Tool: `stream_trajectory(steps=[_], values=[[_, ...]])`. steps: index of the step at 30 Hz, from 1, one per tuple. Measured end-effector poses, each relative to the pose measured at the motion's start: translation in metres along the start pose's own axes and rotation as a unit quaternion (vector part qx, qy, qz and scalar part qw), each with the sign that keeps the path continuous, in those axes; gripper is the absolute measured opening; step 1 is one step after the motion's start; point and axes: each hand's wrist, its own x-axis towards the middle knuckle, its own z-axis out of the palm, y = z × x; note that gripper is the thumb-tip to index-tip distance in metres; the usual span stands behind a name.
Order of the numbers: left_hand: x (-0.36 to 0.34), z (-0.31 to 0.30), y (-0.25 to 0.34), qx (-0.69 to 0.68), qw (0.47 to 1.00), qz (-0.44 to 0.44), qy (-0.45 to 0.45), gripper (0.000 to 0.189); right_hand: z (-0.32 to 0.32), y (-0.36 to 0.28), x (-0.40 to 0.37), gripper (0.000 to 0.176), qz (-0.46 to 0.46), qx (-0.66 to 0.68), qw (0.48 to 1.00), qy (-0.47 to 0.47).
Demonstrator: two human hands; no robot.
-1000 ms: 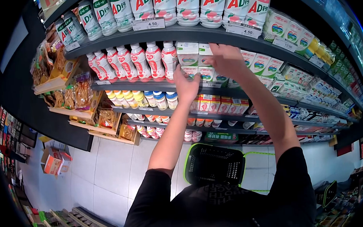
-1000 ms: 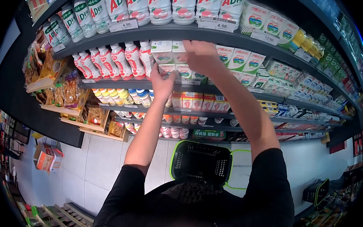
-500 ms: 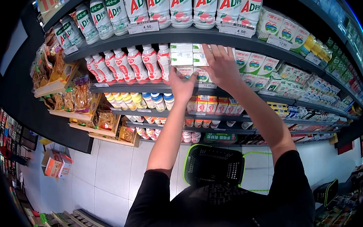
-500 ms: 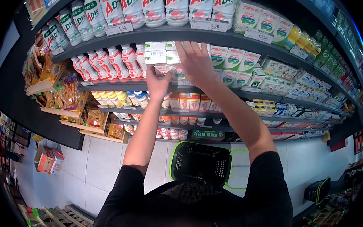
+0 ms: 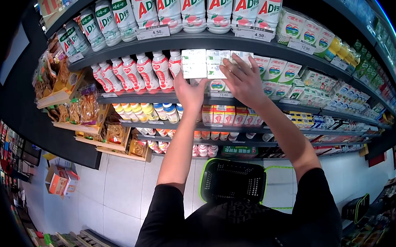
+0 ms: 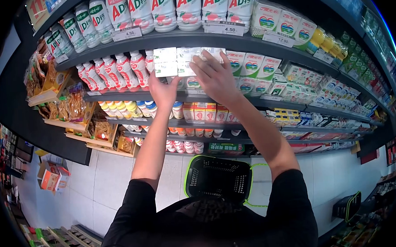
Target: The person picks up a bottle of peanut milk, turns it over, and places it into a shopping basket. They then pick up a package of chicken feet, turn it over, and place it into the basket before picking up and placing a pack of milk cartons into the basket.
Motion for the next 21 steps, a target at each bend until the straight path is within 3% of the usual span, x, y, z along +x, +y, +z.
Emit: stream_trajectory(steps=[1, 3, 7, 12, 16, 19, 21], values=[[-0.002, -0.001, -0.002, -0.029, 0.999, -0.025, -0.013, 0.052, -0.003, 0.0, -0.002, 0.06, -0.014, -0.006, 1.0, 0.0], [-0.004, -0.004, -0.005, -0.084, 0.993, -0.074, -0.038, 0.051, -0.012, 0.0, -0.008, 0.068, 0.046, 0.033, 0.998, 0.012], [-0.01, -0.008, -0.01, -0.116, 0.991, -0.064, -0.026, 0.044, -0.019, -0.003, -0.009, 0.084, 0.129, 0.123, 0.984, 0.009], [-0.017, -0.013, -0.021, -0.122, 0.992, -0.012, -0.04, 0.038, -0.007, -0.004, -0.029, 0.084, 0.072, 0.111, 0.991, 0.009], [-0.018, -0.031, -0.028, -0.072, 0.989, 0.119, -0.048, 0.061, -0.032, -0.008, -0.022, 0.079, 0.036, 0.091, 0.995, 0.019], [-0.009, -0.062, -0.002, -0.135, 0.985, 0.108, -0.03, 0.07, -0.074, -0.011, -0.011, 0.077, 0.036, 0.138, 0.99, 0.009], [0.004, -0.091, 0.016, -0.109, 0.976, 0.157, -0.106, 0.09, -0.101, -0.009, -0.001, 0.077, 0.041, 0.187, 0.981, -0.009]])
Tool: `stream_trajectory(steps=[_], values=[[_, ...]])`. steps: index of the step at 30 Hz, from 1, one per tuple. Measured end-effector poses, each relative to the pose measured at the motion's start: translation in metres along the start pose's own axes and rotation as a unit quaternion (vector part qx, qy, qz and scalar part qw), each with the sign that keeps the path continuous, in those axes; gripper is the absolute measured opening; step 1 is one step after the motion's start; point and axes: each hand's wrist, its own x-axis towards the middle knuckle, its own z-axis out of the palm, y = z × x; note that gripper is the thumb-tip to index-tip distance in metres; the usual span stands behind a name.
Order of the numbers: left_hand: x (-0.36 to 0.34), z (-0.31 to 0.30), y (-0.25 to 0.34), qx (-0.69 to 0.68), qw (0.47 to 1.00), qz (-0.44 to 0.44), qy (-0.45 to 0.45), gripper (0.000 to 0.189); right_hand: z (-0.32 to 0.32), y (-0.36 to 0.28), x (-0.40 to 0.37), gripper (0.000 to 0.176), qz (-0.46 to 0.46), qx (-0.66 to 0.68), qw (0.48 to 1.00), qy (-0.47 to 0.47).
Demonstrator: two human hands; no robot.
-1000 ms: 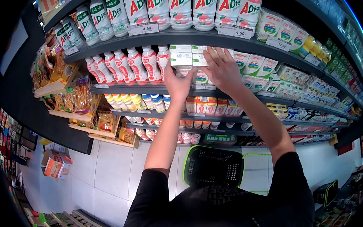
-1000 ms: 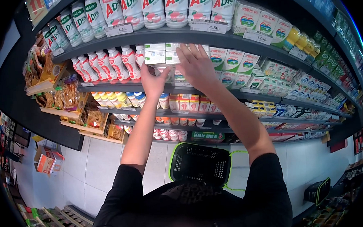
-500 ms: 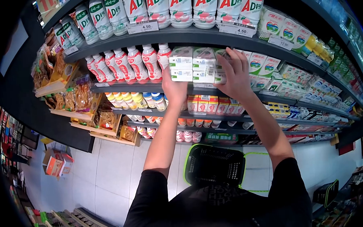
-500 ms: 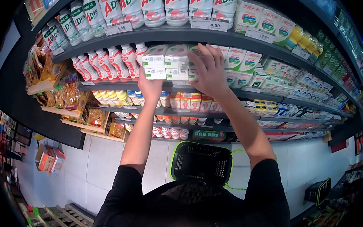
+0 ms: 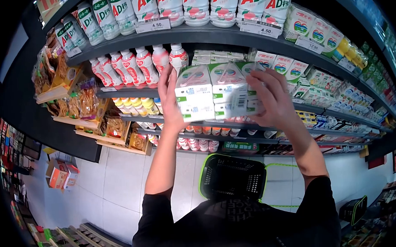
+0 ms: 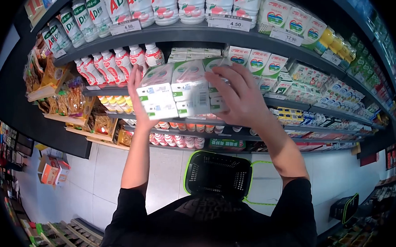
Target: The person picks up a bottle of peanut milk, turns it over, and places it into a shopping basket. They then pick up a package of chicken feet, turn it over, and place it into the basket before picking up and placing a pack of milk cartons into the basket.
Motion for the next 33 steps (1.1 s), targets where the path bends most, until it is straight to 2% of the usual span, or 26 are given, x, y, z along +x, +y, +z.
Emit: stream_trajectory(steps=[1, 2, 3, 4, 6, 8, 9, 10, 11, 12, 13, 15, 20, 21, 24, 25, 28, 30, 31, 33], values=[[0.003, -0.008, 0.002, -0.009, 0.999, 0.04, -0.013, 0.09, -0.013, -0.005, 0.005, 0.077, 0.007, 0.028, 0.999, -0.015], [0.012, -0.014, 0.014, -0.017, 0.998, 0.056, -0.003, 0.081, -0.024, -0.008, 0.01, 0.077, 0.013, 0.055, 0.998, -0.028], [0.012, -0.015, 0.016, -0.149, 0.988, 0.035, -0.027, 0.086, -0.033, -0.011, 0.013, 0.078, 0.015, 0.08, 0.996, -0.034], [0.011, -0.018, 0.019, -0.267, 0.962, -0.009, -0.05, 0.089, -0.041, -0.013, 0.017, 0.079, 0.025, 0.098, 0.994, -0.038], [0.005, -0.028, 0.027, -0.476, 0.867, -0.128, -0.07, 0.09, -0.054, -0.015, 0.02, 0.08, 0.045, 0.13, 0.989, -0.046], [0.002, -0.036, 0.047, -0.528, 0.829, -0.177, -0.059, 0.091, -0.06, -0.015, 0.015, 0.086, 0.065, 0.155, 0.985, -0.025], [0.005, -0.035, 0.064, -0.491, 0.856, -0.159, -0.04, 0.091, -0.063, -0.013, 0.011, 0.088, 0.074, 0.168, 0.983, -0.015], [0.007, -0.033, 0.081, -0.452, 0.881, -0.142, -0.02, 0.092, -0.06, -0.009, 0.005, 0.091, 0.094, 0.244, 0.965, 0.023], [0.008, -0.033, 0.096, -0.501, 0.837, -0.218, -0.001, 0.095, -0.051, -0.003, -0.006, 0.094, 0.115, 0.32, 0.939, 0.059], [-0.001, -0.027, 0.102, -0.542, 0.801, -0.252, 0.031, 0.094, -0.042, 0.002, -0.021, 0.097, 0.138, 0.392, 0.904, 0.095], [-0.01, -0.024, 0.103, -0.567, 0.775, -0.276, 0.033, 0.091, -0.036, 0.005, -0.037, 0.109, 0.161, 0.409, 0.895, 0.072], [-0.03, -0.018, 0.107, -0.597, 0.736, -0.319, 0.034, 0.085, -0.019, -0.02, -0.056, 0.113, 0.233, 0.51, 0.821, 0.11], [-0.067, -0.012, 0.129, -0.578, 0.683, -0.445, 0.013, 0.075, -0.02, -0.064, -0.103, 0.106, 0.389, 0.613, 0.674, 0.139], [-0.072, -0.012, 0.133, -0.55, 0.693, -0.466, -0.002, 0.07, -0.02, -0.067, -0.114, 0.102, 0.408, 0.636, 0.639, 0.144], [-0.065, -0.012, 0.162, -0.509, 0.672, -0.537, 0.007, 0.07, -0.025, -0.072, -0.131, 0.1, 0.458, 0.651, 0.583, 0.164], [-0.066, -0.012, 0.166, -0.505, 0.682, -0.529, -0.012, 0.075, -0.03, -0.074, -0.131, 0.099, 0.463, 0.652, 0.577, 0.166], [-0.074, -0.014, 0.174, -0.523, 0.731, -0.431, -0.077, 0.083, -0.043, -0.071, -0.139, 0.09, 0.452, 0.678, 0.549, 0.187], [-0.085, -0.017, 0.174, -0.488, 0.775, -0.381, -0.128, 0.096, -0.056, -0.074, -0.136, 0.083, 0.485, 0.68, 0.509, 0.207], [-0.089, -0.013, 0.18, -0.483, 0.785, -0.367, -0.125, 0.1, -0.063, -0.076, -0.136, 0.079, 0.503, 0.68, 0.487, 0.217], [-0.1, -0.008, 0.189, -0.458, 0.805, -0.352, -0.134, 0.107, -0.074, -0.076, -0.141, 0.073, 0.504, 0.68, 0.492, 0.205]])
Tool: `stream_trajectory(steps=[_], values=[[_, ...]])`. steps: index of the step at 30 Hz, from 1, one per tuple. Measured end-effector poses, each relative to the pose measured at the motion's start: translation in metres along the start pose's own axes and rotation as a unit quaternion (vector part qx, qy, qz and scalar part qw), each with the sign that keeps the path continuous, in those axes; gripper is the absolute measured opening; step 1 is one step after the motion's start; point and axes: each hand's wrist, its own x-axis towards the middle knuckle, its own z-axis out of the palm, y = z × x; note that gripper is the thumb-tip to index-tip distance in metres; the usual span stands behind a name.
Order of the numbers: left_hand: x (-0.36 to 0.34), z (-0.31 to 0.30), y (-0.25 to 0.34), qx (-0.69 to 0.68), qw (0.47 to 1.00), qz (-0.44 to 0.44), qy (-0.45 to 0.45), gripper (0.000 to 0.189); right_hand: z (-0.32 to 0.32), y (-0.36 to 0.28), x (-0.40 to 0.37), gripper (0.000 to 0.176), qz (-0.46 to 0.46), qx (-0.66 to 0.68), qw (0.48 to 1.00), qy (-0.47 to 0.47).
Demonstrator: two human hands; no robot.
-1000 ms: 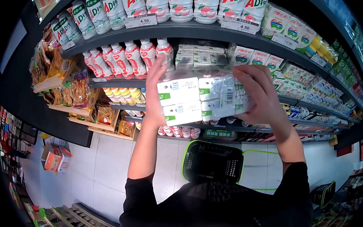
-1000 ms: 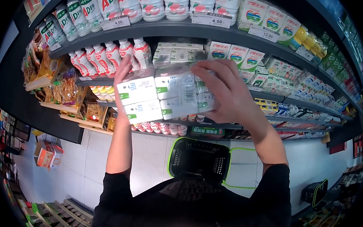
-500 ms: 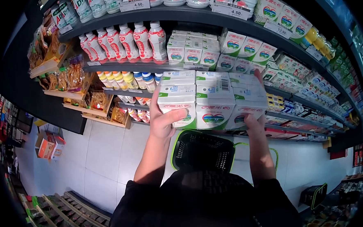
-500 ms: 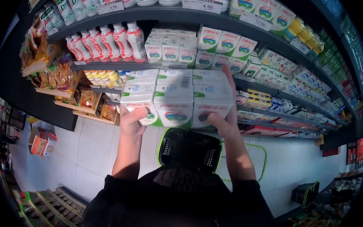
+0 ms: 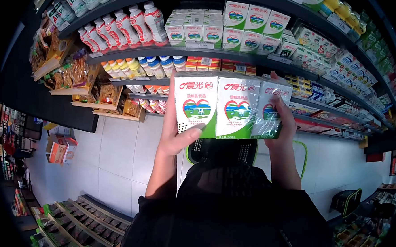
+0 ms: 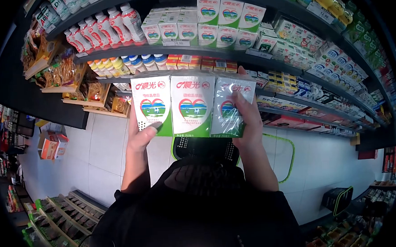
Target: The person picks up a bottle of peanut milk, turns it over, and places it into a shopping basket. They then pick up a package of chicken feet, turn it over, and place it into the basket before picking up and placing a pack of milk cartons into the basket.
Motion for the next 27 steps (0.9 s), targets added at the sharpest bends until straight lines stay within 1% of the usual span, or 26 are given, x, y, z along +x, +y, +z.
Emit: stream_trajectory(steps=[3, 5, 8, 11, 14, 17, 19, 21, 23, 24, 27], values=[[-0.014, 0.01, -0.012, 0.041, 0.999, -0.01, 0.007, 0.112, -0.007, -0.01, -0.007, 0.068, 0.017, -0.018, 1.0, -0.007], [-0.018, 0.022, -0.011, 0.025, 0.999, -0.022, 0.026, 0.113, -0.017, -0.013, -0.01, 0.066, 0.023, -0.007, 0.999, -0.024], [-0.018, 0.029, -0.009, 0.037, 0.999, -0.023, 0.03, 0.113, -0.017, -0.021, -0.014, 0.064, 0.025, -0.005, 0.999, -0.022], [-0.017, 0.039, 0.001, 0.053, 0.998, -0.005, 0.026, 0.112, -0.022, -0.025, -0.016, 0.063, 0.038, 0.0, 0.999, -0.028], [-0.019, 0.044, 0.0, 0.062, 0.998, 0.015, 0.025, 0.111, -0.025, -0.027, -0.02, 0.063, 0.03, 0.031, 0.998, -0.049], [-0.018, 0.05, 0.004, 0.088, 0.996, 0.019, 0.018, 0.111, -0.024, -0.029, -0.023, 0.056, 0.028, 0.017, 0.999, -0.007], [-0.018, 0.053, 0.002, 0.095, 0.995, 0.024, 0.03, 0.111, -0.024, -0.029, -0.024, 0.056, 0.017, 0.012, 1.0, 0.014], [-0.017, 0.05, 0.001, 0.119, 0.991, 0.054, 0.028, 0.111, -0.025, -0.027, -0.023, 0.056, 0.022, 0.028, 0.999, 0.024], [-0.012, 0.046, -0.001, 0.155, 0.982, 0.107, 0.009, 0.109, -0.032, -0.025, -0.024, 0.058, 0.042, 0.057, 0.997, 0.03], [-0.011, 0.048, 0.001, 0.12, 0.988, 0.092, 0.027, 0.119, -0.038, -0.024, -0.025, 0.054, 0.046, 0.049, 0.997, 0.036], [-0.004, 0.039, 0.004, 0.186, 0.972, 0.146, -0.005, 0.141, -0.064, -0.015, -0.026, 0.048, 0.076, 0.053, 0.995, 0.038]])
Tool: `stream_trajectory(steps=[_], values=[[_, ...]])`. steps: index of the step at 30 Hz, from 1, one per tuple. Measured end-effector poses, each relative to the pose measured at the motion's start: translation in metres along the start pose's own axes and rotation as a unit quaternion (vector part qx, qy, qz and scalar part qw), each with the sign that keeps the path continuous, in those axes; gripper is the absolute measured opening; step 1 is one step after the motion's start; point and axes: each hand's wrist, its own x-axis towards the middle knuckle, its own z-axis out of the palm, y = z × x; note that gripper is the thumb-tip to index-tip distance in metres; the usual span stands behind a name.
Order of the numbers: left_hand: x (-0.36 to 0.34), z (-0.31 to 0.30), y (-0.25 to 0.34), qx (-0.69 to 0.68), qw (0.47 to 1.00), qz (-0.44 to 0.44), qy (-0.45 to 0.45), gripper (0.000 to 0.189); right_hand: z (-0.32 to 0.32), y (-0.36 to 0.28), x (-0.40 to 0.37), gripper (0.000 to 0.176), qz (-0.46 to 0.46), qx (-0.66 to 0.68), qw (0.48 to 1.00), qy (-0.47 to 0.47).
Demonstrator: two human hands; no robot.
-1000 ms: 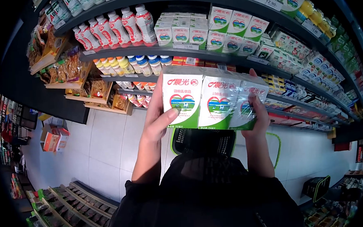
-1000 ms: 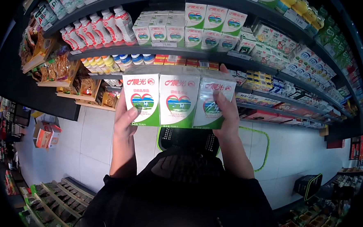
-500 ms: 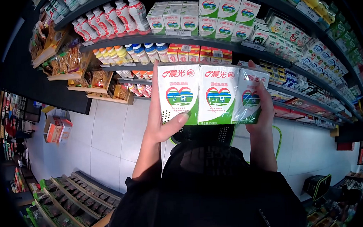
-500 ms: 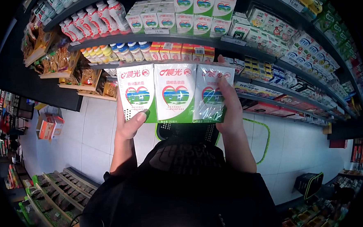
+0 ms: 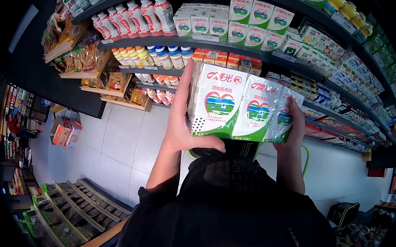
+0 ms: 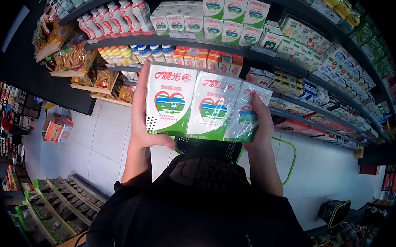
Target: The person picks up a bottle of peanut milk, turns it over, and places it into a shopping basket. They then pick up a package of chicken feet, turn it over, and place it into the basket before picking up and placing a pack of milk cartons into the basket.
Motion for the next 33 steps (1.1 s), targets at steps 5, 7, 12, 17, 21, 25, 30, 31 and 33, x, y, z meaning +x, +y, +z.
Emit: stream_trajectory(steps=[5, 7, 12, 17, 21, 25, 30, 31, 33], values=[[0.009, 0.002, 0.003, -0.07, 0.997, 0.032, 0.008, 0.153, 0.011, 0.007, -0.001, 0.049, 0.032, 0.131, 0.99, -0.039], [0.01, 0.014, 0.002, -0.148, 0.987, 0.048, 0.038, 0.154, 0.015, 0.013, -0.002, 0.052, 0.099, 0.222, 0.968, -0.057], [-0.025, 0.031, -0.043, -0.096, 0.983, -0.12, -0.097, 0.114, 0.022, 0.034, -0.007, 0.061, 0.169, 0.291, 0.925, -0.176], [-0.008, 0.048, -0.04, -0.184, 0.976, -0.07, -0.097, 0.066, 0.019, 0.042, -0.014, 0.066, 0.241, 0.306, 0.919, -0.064], [-0.009, 0.058, -0.032, -0.247, 0.961, -0.121, -0.028, 0.093, 0.004, 0.053, -0.01, 0.077, 0.307, 0.305, 0.875, -0.216], [-0.01, 0.062, -0.024, -0.289, 0.948, -0.133, -0.008, 0.092, 0.006, 0.047, -0.014, 0.081, 0.373, 0.325, 0.858, -0.137], [-0.006, 0.06, -0.014, -0.312, 0.935, -0.167, 0.013, 0.089, 0.005, 0.043, -0.012, 0.086, 0.39, 0.29, 0.859, -0.161], [-0.005, 0.06, -0.014, -0.314, 0.934, -0.169, 0.017, 0.089, 0.009, 0.042, -0.013, 0.086, 0.391, 0.302, 0.86, -0.132], [-0.003, 0.06, -0.01, -0.318, 0.932, -0.172, 0.023, 0.09, 0.002, 0.045, -0.011, 0.086, 0.389, 0.254, 0.871, -0.161]])
